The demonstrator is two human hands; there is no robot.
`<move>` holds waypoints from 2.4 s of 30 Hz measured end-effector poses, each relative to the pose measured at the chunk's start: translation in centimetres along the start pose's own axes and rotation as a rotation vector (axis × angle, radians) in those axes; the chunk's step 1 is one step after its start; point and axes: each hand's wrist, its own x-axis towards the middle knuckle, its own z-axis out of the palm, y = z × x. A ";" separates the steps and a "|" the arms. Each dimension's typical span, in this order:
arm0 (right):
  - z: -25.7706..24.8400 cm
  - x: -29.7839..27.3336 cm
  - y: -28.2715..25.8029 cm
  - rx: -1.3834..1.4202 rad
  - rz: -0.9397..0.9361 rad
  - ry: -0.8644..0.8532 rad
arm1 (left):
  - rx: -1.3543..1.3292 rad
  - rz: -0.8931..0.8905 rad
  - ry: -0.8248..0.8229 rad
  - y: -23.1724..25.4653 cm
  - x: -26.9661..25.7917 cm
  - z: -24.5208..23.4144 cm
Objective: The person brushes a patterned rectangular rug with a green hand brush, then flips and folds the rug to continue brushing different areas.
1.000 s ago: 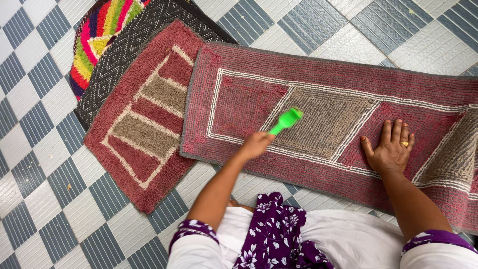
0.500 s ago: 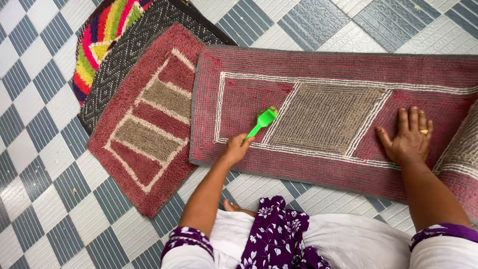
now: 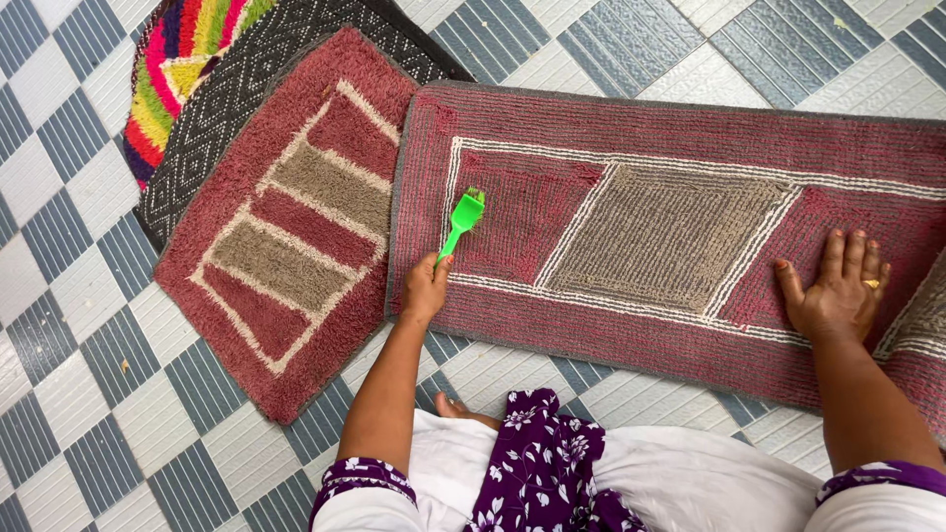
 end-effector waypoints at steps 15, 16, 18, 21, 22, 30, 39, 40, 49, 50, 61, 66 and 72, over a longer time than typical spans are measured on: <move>1.0 -4.1 -2.3 0.065 0.304 -0.033 | -0.023 -0.179 0.131 1.7 0.4 -1.9; 1.2 -5.0 -2.8 0.078 0.319 -0.026 | -0.126 -0.039 0.100 3.2 0.0 -0.5; 1.8 -5.5 -4.2 0.112 0.347 -0.005 | -0.182 0.111 0.007 7.2 -1.2 3.4; 1.4 -5.6 -5.0 0.078 0.359 0.021 | -0.222 0.161 -0.341 14.1 -5.3 10.2; 1.3 -5.8 -5.0 0.074 0.359 0.029 | -0.322 0.200 -0.468 16.1 -6.8 12.5; 2.1 -5.4 -4.7 0.025 0.360 0.081 | -0.273 0.230 -0.562 25.5 -12.2 27.0; 2.0 -5.2 -4.7 0.015 0.366 0.065 | -0.055 0.073 -0.514 22.9 -8.8 20.3; 1.9 -5.3 -4.7 0.023 0.369 0.059 | -0.041 0.071 -0.481 21.9 -8.1 19.3; 2.1 -5.5 -4.5 0.027 0.362 0.066 | 0.114 -0.021 -0.257 10.6 -2.5 6.3; 2.0 -5.4 -4.5 0.029 0.360 0.064 | 0.142 -0.079 -0.260 9.4 -2.2 4.7; 2.0 -5.5 -4.5 0.050 0.342 0.079 | 0.250 -0.146 -0.022 -1.0 -1.4 -4.5; 1.6 -5.6 -4.6 0.076 0.345 0.065 | 0.243 -0.165 0.064 -5.4 -1.7 -8.0; 1.4 -5.4 -4.7 0.034 0.377 0.042 | 0.168 -0.207 0.104 -2.7 -1.8 -6.9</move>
